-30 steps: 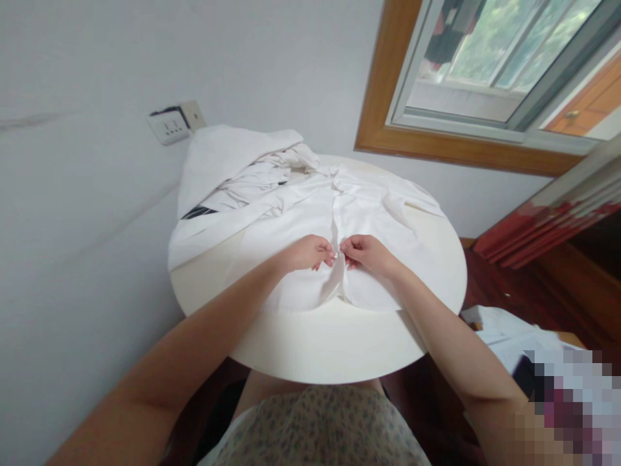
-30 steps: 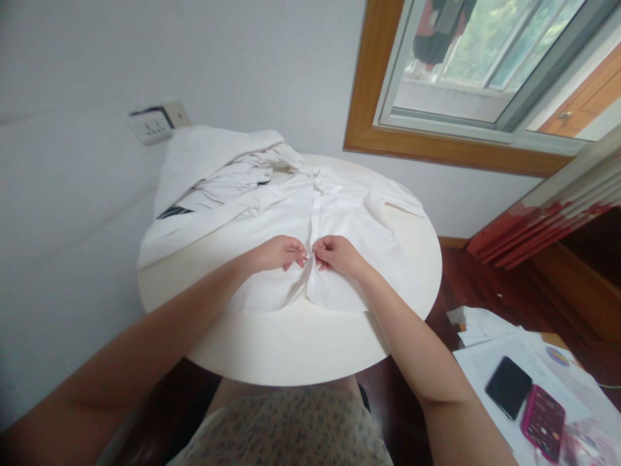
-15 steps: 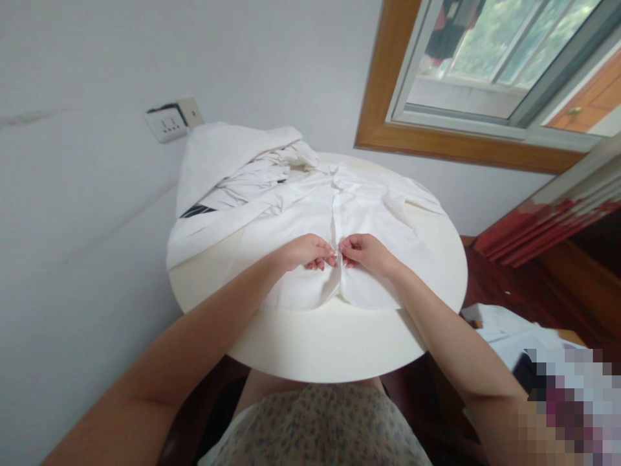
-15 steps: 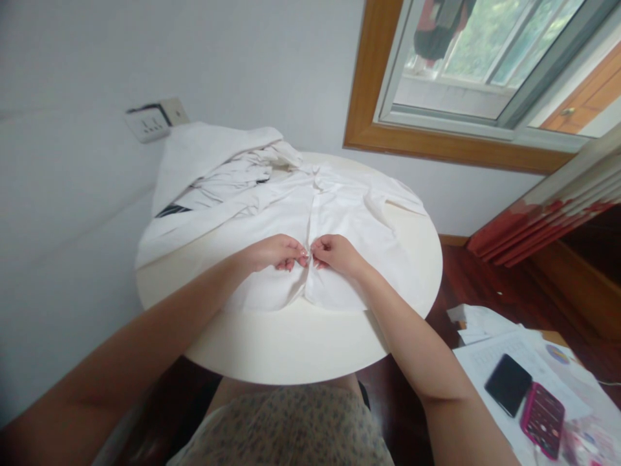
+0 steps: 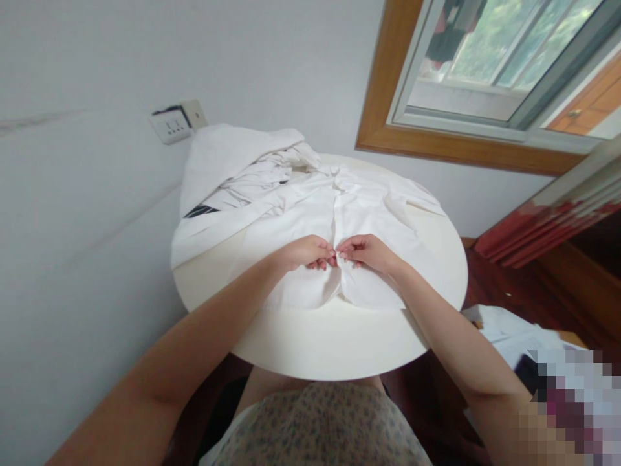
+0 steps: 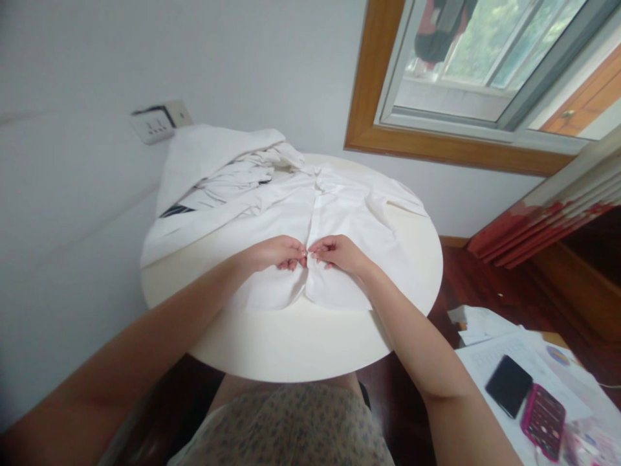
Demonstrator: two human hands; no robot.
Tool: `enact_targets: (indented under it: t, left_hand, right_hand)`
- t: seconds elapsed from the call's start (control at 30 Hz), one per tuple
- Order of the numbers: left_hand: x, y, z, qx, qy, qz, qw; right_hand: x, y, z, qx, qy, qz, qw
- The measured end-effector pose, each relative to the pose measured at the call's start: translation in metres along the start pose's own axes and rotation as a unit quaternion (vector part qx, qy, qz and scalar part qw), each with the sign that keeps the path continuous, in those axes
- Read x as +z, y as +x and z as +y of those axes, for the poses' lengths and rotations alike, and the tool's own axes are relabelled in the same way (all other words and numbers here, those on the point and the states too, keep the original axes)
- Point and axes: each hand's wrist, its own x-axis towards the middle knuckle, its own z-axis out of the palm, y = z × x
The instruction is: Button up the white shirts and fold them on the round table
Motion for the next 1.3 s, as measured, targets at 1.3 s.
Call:
enact_targets:
  t: [1.3]
  left_hand:
    - [0.005, -0.002, -0.002, 0.049, 0.034, 0.052, 0.997]
  right_hand:
    - [0.004, -0.006, -0.003, -0.07, -0.209, 0.013, 0.975]
